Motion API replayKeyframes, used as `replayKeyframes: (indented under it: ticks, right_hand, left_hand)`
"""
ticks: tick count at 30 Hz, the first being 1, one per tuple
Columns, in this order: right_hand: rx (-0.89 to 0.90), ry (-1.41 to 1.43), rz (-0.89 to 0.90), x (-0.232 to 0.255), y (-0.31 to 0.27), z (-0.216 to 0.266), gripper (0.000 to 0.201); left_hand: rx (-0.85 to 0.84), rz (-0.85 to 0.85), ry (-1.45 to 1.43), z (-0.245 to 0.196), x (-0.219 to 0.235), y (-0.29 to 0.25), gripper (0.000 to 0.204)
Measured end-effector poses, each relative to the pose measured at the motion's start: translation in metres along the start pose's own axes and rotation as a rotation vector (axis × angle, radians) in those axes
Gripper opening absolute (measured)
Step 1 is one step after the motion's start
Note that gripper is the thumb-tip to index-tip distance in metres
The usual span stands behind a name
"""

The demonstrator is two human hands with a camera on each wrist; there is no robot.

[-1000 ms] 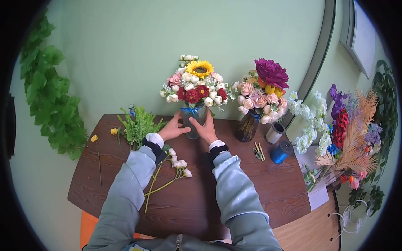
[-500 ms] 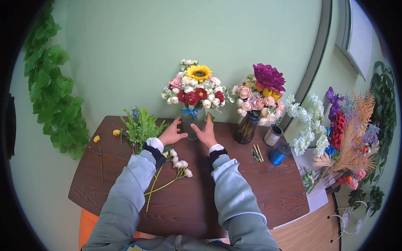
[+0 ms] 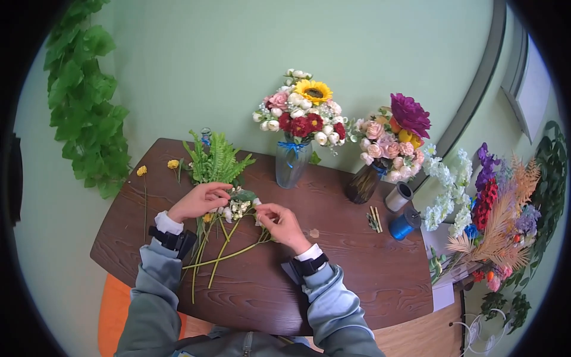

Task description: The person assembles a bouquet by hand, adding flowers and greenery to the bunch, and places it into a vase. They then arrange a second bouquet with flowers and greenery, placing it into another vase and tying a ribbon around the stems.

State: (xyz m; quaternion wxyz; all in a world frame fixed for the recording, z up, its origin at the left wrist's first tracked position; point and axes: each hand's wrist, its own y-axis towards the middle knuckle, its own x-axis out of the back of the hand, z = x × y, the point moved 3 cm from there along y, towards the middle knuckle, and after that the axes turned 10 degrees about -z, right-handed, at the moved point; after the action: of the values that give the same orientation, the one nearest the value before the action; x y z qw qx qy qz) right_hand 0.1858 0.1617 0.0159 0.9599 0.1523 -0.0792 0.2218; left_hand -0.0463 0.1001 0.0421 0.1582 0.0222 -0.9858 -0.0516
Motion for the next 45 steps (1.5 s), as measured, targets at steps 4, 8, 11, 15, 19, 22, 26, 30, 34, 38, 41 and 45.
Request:
replayKeyframes:
  ticks: [4,8,11,15,19,22,26,30,34,38,41,45]
  right_hand:
    - [-0.003,-0.022,0.139,-0.019,-0.008,0.000,0.023]
    - [-0.127,0.039,0.241,-0.025,-0.014,0.003,0.023]
    - [-0.156,0.029,0.272,-0.026,-0.013,-0.003,0.024]
    - [-0.146,0.000,0.279,-0.029,-0.016,-0.013,0.023]
    - [-0.092,-0.026,0.324,-0.037,-0.017,-0.013,0.023]
    - [-0.093,-0.049,0.349,-0.043,-0.025,-0.015,0.024]
    - [-0.060,-0.133,0.364,-0.043,-0.027,-0.011,0.023]
    - [-0.066,-0.174,0.387,-0.043,-0.026,-0.011,0.024]
    - [-0.063,-0.169,0.382,-0.042,-0.025,-0.010,0.025]
    - [-0.064,-0.151,0.349,-0.043,-0.025,-0.014,0.024]
    - [-0.057,-0.172,0.352,-0.042,-0.025,-0.012,0.024]
    - [-0.053,-0.189,0.347,-0.042,-0.025,-0.010,0.024]
  left_hand:
    - [-0.004,-0.102,-0.136,0.014,0.020,-0.019,0.042]
    - [0.056,-0.164,-0.139,0.029,0.037,-0.028,0.038]
    - [0.130,-0.197,-0.118,0.038,0.041,-0.032,0.038]
    - [0.180,-0.226,-0.153,0.055,0.042,-0.034,0.036]
    - [0.170,-0.272,-0.138,0.058,0.049,-0.031,0.034]
    - [0.210,-0.273,-0.130,0.070,0.045,-0.036,0.031]
    - [0.242,-0.295,-0.131,0.075,0.047,-0.036,0.030]
    - [0.283,-0.366,-0.210,0.074,0.051,-0.038,0.028]
    - [0.325,-0.421,-0.199,0.078,0.053,-0.038,0.025]
    - [0.365,-0.420,-0.127,0.081,0.053,-0.039,0.026]
    - [0.378,-0.415,-0.121,0.082,0.052,-0.040,0.027]
    - [0.432,-0.420,-0.114,0.085,0.052,-0.038,0.031]
